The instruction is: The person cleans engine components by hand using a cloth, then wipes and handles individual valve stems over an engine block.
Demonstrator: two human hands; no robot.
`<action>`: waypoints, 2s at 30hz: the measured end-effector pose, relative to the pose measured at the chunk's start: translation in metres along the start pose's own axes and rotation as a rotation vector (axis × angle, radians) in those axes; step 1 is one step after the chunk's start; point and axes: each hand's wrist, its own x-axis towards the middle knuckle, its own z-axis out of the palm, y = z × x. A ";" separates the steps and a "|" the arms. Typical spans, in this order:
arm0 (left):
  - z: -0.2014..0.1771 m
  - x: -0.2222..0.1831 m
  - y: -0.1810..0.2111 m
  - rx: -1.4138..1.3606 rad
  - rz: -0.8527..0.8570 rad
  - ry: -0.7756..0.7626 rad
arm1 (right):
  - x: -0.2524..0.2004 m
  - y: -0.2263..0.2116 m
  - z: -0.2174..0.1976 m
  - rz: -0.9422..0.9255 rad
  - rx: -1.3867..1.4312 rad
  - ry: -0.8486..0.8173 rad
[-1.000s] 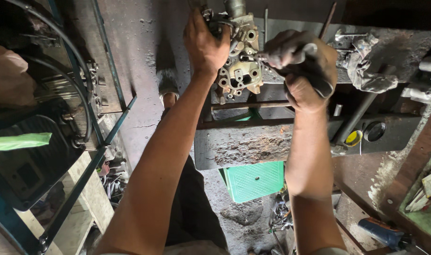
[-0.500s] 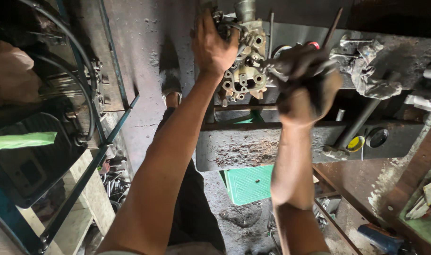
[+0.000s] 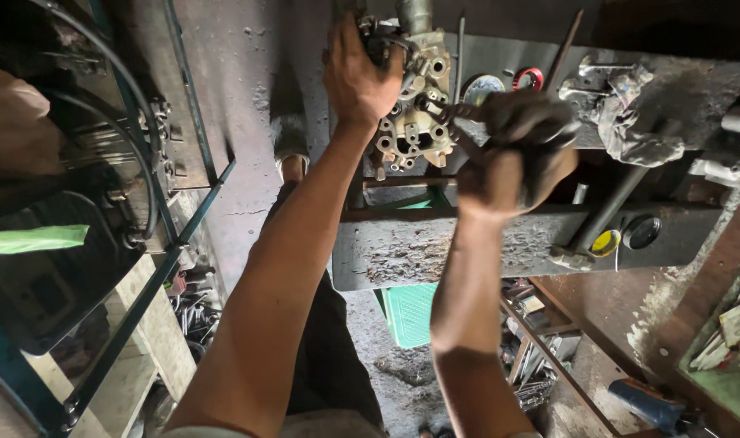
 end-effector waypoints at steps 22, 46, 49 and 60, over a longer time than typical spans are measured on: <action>0.001 -0.004 -0.001 -0.041 0.054 0.093 | 0.047 -0.011 -0.111 0.147 0.041 0.733; 0.003 0.012 -0.015 -0.157 0.095 -0.115 | -0.018 -0.050 -0.033 0.047 0.082 0.371; -0.006 0.014 -0.006 -0.140 0.114 -0.112 | -0.018 -0.034 -0.007 0.030 0.129 0.194; -0.017 0.014 0.003 -0.117 0.123 -0.119 | 0.000 -0.012 0.003 0.108 0.013 -0.202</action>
